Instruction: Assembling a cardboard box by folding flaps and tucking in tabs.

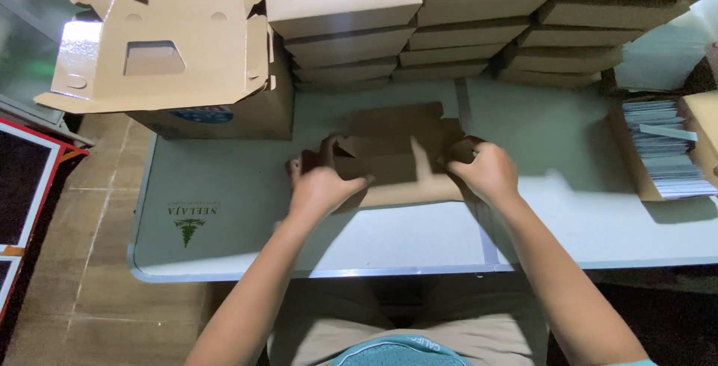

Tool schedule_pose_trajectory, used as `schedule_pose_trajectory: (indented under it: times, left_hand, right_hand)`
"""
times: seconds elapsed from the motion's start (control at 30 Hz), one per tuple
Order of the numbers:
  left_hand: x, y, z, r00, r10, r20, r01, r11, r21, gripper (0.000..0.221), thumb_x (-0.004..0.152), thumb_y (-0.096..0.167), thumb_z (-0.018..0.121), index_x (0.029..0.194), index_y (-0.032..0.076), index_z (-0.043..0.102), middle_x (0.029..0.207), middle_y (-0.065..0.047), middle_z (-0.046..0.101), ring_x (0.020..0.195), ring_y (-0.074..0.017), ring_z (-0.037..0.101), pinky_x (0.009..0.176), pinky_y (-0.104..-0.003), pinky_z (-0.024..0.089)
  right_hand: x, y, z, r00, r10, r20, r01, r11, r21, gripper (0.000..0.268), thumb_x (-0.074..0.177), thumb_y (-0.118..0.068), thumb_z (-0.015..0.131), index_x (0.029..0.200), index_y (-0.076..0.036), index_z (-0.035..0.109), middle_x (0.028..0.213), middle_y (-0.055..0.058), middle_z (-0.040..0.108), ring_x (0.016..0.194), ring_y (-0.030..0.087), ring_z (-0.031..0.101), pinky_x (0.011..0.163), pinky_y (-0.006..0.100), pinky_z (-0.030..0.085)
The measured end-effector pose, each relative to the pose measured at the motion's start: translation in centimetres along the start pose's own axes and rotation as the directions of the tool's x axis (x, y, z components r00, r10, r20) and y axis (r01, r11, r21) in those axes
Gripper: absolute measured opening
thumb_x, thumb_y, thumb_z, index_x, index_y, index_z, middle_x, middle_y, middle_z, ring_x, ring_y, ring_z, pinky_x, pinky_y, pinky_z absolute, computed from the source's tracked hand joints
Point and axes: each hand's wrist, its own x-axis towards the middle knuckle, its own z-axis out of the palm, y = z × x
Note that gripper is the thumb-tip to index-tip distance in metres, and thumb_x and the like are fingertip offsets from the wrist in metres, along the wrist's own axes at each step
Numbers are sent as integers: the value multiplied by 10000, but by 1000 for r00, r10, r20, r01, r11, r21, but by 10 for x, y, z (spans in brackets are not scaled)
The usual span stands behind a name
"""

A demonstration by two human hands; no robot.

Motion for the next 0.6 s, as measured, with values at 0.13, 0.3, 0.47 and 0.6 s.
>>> schedule_pose_trajectory:
  times: [0.13,0.3,0.47,0.6]
  left_hand:
    - [9,-8,20,991,94,-96,-85,992,88,1021,764,713,693,1529,126,356,1292,-226,617,1337,-365,506,1190,-514,255]
    - [23,-26,50,955,198,-223,-117,936,333,1050,765,706,716,1555,160,289,1213,-129,673,1234,-319,551,1097,-580,310]
    - [24,-31,56,907,265,-326,-192,952,237,997,752,649,754,1517,140,369,1175,-140,678,1196,-324,576,1097,-571,302]
    - [27,-55,56,893,313,-323,-374,916,-147,1007,782,788,623,1431,50,403,1250,-261,679,1252,-418,603,1169,-523,236]
  right_hand:
    - [-4,2,7,999,-14,-38,12,999,-40,430,694,-430,828,781,-35,680,729,152,678,768,288,701,576,387,528]
    - [-10,13,21,995,-99,-5,94,960,-264,802,736,-684,788,1183,-30,665,1126,213,724,1115,369,704,895,470,575]
    - [-19,6,13,990,-139,-34,132,980,-147,747,762,-642,806,1173,-37,656,1132,205,713,1135,373,690,902,474,574]
    - [16,68,23,952,-247,-182,299,881,367,438,758,-258,925,1118,-137,707,1090,102,720,963,268,688,847,416,545]
